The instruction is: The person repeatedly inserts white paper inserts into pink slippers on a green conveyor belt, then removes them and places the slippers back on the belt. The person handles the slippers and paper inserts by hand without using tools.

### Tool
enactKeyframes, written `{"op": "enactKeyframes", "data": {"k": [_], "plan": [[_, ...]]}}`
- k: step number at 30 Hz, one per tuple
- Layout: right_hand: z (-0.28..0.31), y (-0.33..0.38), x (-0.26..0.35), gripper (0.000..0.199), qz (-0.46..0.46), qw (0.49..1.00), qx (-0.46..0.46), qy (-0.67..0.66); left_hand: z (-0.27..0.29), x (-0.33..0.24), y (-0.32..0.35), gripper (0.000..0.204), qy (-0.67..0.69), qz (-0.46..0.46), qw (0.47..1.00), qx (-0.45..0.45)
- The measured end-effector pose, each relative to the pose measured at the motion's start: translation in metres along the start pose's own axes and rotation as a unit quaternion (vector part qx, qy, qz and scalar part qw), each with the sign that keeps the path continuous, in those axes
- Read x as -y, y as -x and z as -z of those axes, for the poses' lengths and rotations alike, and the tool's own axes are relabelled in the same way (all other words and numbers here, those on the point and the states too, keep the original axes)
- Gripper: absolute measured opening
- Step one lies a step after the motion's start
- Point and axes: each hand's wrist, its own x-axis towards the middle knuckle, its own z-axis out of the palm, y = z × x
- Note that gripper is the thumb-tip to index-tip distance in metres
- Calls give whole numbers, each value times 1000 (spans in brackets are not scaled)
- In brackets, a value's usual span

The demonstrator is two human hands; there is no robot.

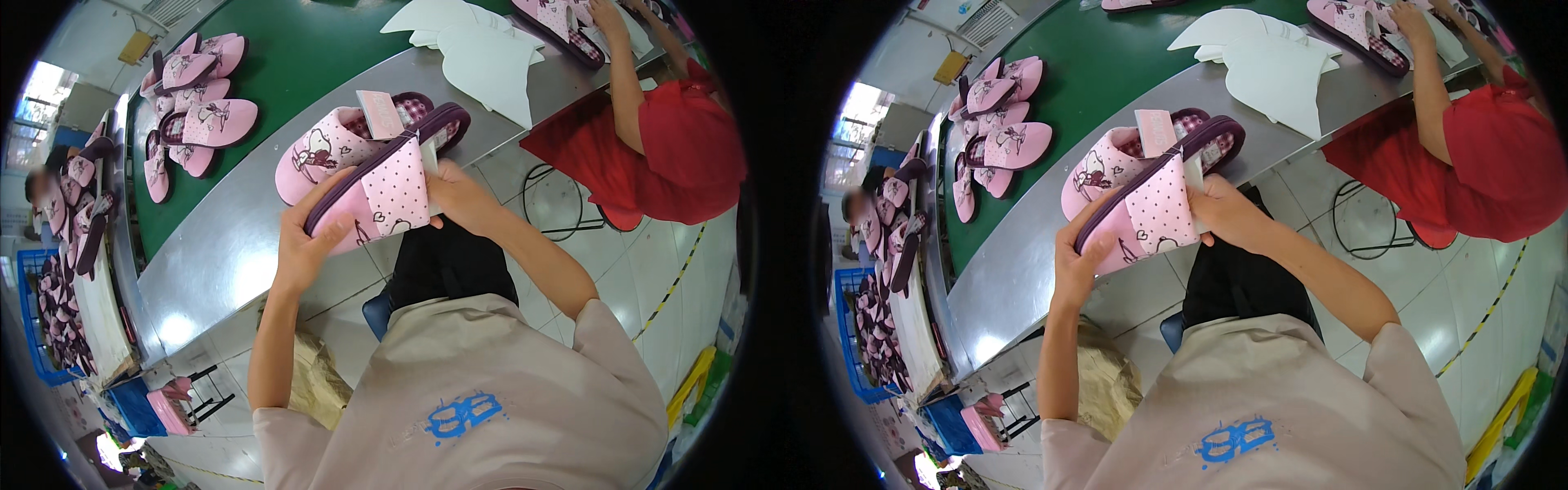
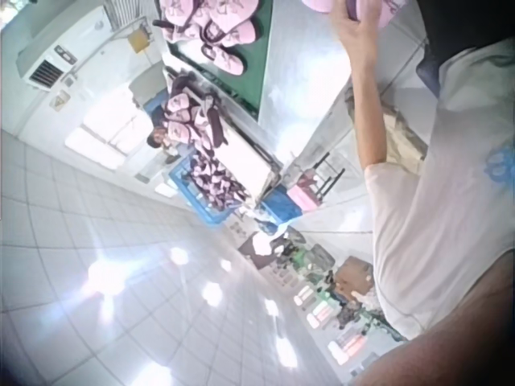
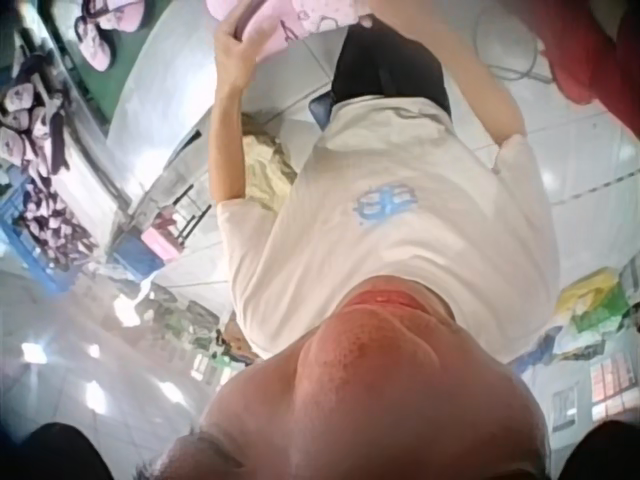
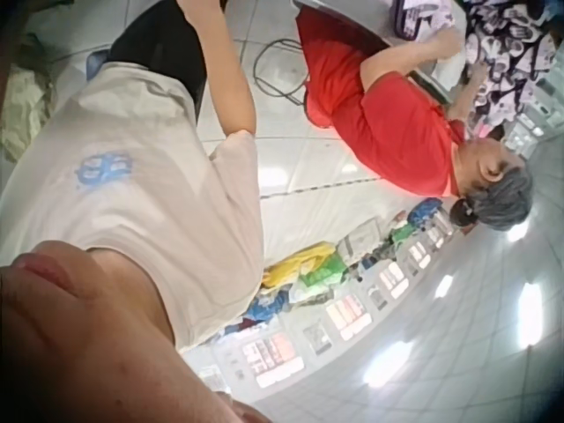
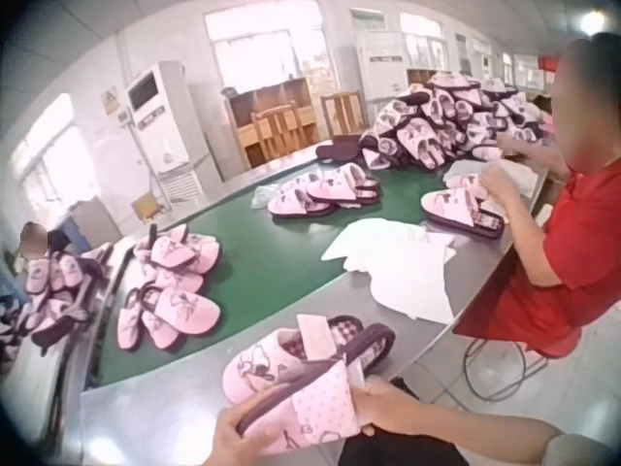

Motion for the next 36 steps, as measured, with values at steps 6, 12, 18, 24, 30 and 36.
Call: {"op": "enactKeyframes", "data": {"k": [6,12,18,24,30,36], "plan": [[-20,3,12,23,-27,998,57,25,5,7,6,64,7,-36,999,33],[-25,-3,6,23,-50,995,31,82,-3,-1,9,62,-42,-52,998,19],[-8,3,10,26,-45,999,3,27,0,-6,-17,47,-19,-13,1000,6],[27,25,40,42,249,858,25,448,3,18,-25,36,29,14,997,-64],[0,15,61,48,43,912,78,400,7,36,-30,37,24,2,997,-75],[-3,-15,38,52,-42,972,195,124,14,46,-39,41,79,10,997,4]]}}
